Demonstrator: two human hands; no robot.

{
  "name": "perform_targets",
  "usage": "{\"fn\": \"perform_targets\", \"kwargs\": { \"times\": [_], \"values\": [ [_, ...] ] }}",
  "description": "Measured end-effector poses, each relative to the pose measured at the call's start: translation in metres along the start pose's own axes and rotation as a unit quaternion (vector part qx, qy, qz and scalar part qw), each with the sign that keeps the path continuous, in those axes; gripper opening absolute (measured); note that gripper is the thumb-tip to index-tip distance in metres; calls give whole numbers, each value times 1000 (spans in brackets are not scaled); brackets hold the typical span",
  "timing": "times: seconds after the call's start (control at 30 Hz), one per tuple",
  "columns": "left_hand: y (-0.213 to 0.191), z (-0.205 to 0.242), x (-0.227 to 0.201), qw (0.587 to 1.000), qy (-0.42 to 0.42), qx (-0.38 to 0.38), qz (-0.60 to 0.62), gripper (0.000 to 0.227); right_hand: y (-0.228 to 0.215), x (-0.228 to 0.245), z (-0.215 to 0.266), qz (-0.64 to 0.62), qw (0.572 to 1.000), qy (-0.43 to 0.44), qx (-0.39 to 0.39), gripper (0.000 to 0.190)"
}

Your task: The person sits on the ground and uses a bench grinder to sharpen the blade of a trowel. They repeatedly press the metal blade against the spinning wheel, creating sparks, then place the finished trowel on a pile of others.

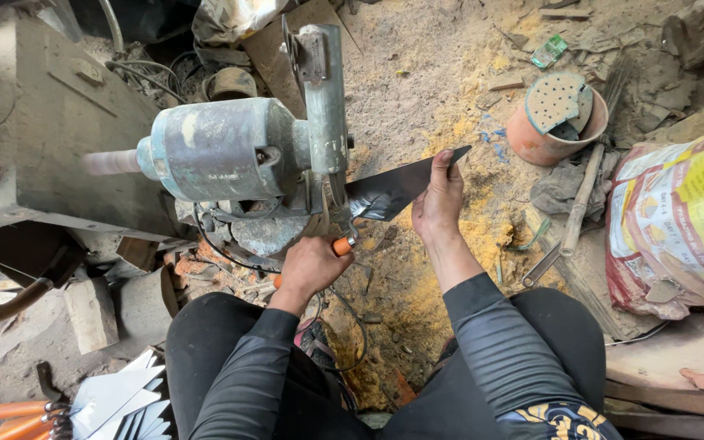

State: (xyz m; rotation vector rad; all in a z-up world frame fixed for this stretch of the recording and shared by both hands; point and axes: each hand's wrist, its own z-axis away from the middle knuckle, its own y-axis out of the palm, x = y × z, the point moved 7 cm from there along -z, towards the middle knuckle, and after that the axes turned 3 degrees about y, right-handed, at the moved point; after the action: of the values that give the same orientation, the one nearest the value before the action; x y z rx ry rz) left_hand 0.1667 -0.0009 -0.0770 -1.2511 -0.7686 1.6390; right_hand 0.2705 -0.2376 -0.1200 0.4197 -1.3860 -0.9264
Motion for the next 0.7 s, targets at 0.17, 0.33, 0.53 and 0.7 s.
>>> {"fn": "perform_targets", "kwargs": {
  "times": [0.17, 0.33, 0.53, 0.7],
  "values": [
    [-2, -6, 5, 1000, -8, 24, -8, 36, -4, -11, -3, 12, 999, 9, -32, 40],
    [-16, -12, 4, 999, 27, -11, -18, 33, 9, -6, 0, 16, 1000, -8, -1, 43],
    [-33, -10, 0, 997, 46, -57, -10, 34, 27, 9, 9, -7, 1000, -25, -4, 41],
    [-45, -7, -3, 993, 78, -83, 3, 31, 39, 17, 15, -11, 999, -36, -2, 44]
  ]
}}
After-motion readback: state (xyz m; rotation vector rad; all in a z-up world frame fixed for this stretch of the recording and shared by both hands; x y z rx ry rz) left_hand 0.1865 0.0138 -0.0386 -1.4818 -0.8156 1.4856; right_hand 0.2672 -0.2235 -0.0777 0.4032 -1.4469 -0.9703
